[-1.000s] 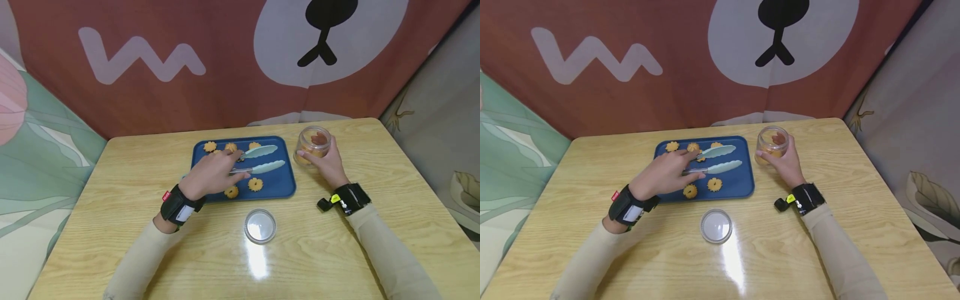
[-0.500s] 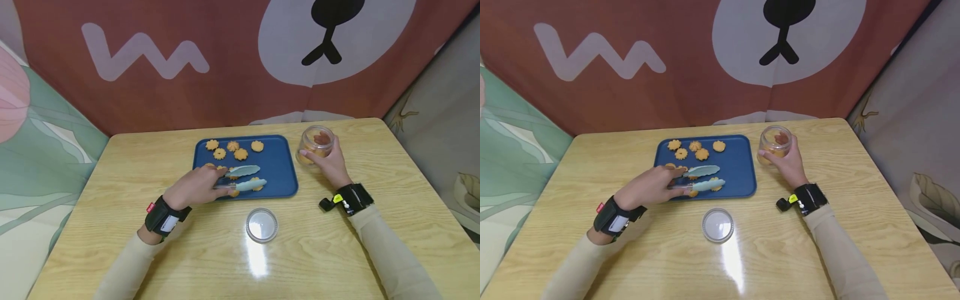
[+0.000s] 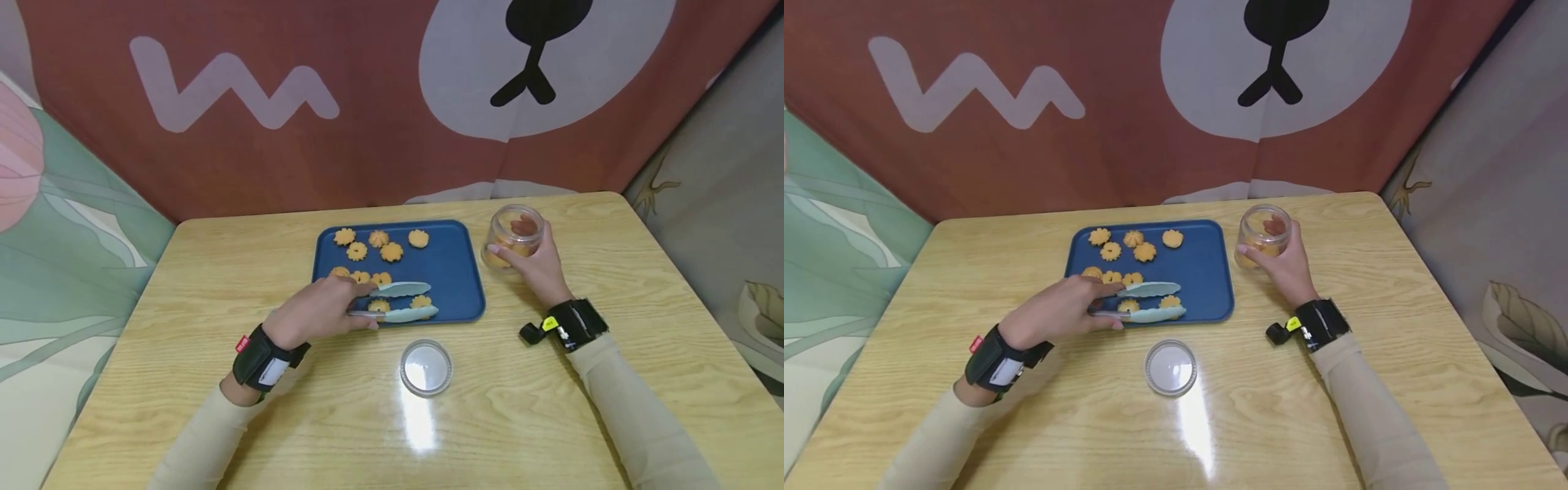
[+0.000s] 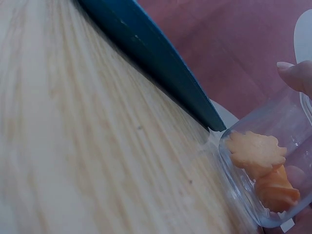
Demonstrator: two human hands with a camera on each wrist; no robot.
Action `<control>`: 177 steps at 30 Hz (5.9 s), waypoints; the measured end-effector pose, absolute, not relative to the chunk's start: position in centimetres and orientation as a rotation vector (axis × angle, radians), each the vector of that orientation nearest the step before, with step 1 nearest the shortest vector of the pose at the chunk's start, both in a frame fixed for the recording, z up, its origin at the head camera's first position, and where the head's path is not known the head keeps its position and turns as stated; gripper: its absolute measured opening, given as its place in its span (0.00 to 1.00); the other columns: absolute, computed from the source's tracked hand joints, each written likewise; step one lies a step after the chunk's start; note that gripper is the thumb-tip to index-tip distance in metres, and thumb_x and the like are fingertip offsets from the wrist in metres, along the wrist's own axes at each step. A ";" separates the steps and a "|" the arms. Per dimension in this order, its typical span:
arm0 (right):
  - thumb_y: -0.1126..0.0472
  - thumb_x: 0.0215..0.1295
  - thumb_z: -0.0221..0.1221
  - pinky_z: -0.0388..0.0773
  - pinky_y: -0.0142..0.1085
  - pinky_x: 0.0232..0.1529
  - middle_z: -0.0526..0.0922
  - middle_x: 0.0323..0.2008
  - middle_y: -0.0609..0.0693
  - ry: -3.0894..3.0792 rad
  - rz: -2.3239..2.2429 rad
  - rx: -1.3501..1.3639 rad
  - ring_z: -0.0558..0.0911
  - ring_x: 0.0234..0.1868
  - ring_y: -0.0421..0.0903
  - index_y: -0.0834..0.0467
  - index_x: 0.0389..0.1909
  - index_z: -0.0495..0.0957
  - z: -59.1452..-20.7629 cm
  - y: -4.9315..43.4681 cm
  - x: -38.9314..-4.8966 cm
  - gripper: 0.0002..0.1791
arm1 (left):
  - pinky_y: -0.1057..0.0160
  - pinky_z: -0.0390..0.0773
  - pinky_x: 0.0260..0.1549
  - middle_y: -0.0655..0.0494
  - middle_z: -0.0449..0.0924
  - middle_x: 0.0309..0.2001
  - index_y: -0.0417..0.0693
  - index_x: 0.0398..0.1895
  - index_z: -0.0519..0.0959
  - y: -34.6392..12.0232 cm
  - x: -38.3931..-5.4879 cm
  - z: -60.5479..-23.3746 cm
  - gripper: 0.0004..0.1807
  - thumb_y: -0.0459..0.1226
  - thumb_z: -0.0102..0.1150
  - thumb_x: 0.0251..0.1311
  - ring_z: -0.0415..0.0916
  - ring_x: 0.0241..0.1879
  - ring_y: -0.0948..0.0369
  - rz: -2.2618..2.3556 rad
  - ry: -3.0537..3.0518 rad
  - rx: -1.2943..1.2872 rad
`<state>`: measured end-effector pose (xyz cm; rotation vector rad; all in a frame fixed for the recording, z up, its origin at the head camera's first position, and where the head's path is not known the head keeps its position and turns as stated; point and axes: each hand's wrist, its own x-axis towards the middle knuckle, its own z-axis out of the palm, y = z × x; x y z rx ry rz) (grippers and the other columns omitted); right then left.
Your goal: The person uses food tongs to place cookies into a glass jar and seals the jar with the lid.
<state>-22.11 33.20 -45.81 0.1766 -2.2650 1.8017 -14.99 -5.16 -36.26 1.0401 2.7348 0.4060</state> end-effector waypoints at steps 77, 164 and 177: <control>0.54 0.51 0.70 0.55 0.51 0.60 0.62 0.62 0.54 -2.318 1.784 0.128 0.62 0.61 0.50 0.42 0.69 0.48 -45.4 33.2 -21.8 0.50 | 0.70 0.62 0.15 0.59 0.73 0.26 0.49 0.59 0.73 8.7 -21.7 -31.7 0.23 0.50 0.50 0.67 0.67 0.18 0.66 0.497 2.880 1.272; 0.59 0.53 0.69 0.60 0.50 0.58 0.65 0.60 0.64 -2.307 1.774 0.162 0.64 0.59 0.54 0.51 0.65 0.55 -42.8 31.8 -20.3 0.42 | 0.64 0.63 0.11 0.55 0.67 0.15 0.48 0.35 0.76 -1.0 -22.4 -35.8 0.19 0.54 0.61 0.56 0.67 0.12 0.61 0.502 3.017 0.743; 0.56 0.50 0.71 0.62 0.44 0.56 0.67 0.60 0.55 -2.298 1.776 0.152 0.66 0.59 0.47 0.46 0.66 0.55 -45.5 33.2 -22.1 0.45 | 0.63 0.63 0.12 0.56 0.66 0.15 0.51 0.37 0.74 -1.3 -22.7 -37.8 0.18 0.54 0.61 0.56 0.69 0.12 0.60 0.452 2.953 0.683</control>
